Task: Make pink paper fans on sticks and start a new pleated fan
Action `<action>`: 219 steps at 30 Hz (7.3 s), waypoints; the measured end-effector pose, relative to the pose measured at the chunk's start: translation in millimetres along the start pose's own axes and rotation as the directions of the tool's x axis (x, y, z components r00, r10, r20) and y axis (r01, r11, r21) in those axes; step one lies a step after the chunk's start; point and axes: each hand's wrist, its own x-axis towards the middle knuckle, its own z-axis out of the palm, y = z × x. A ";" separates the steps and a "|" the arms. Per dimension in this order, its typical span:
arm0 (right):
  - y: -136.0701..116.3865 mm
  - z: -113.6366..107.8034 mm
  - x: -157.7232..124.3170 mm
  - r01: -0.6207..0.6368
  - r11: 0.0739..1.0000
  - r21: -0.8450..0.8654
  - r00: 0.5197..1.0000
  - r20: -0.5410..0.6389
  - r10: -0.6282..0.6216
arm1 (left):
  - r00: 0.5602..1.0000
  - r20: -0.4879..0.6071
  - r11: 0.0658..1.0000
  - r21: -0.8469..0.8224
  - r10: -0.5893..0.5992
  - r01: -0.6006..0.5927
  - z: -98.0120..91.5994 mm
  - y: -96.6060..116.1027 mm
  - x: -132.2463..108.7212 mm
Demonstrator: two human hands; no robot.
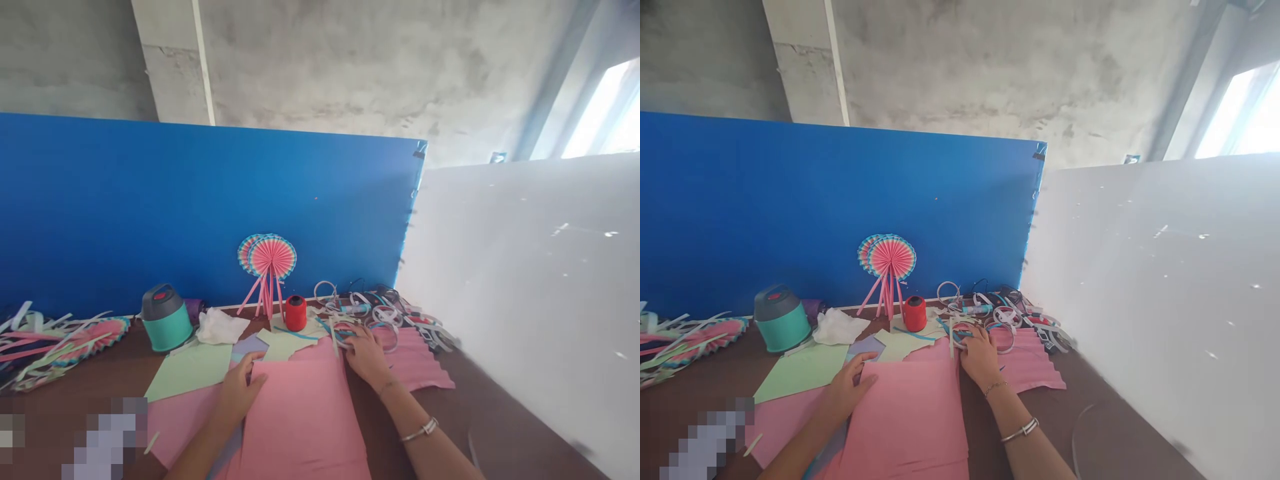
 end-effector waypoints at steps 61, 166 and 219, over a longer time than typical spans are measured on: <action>-57.8 -22.7 -16.6 0.485 0.847 0.218 0.872 -0.051 -0.486 | 0.916 -0.390 0.994 -0.008 0.095 -0.107 -1.4 17.3 -8.3; -35.5 0.6 -1.4 -0.215 0.028 0.976 0.938 0.215 -0.272 | 0.811 -0.261 0.835 0.343 0.524 -0.430 -84.8 111.4 -18.8; -26.1 -0.2 -5.3 -0.383 0.758 0.528 0.890 0.430 0.150 | 0.984 -0.169 0.920 0.391 0.059 0.012 -1.5 -1.9 -3.8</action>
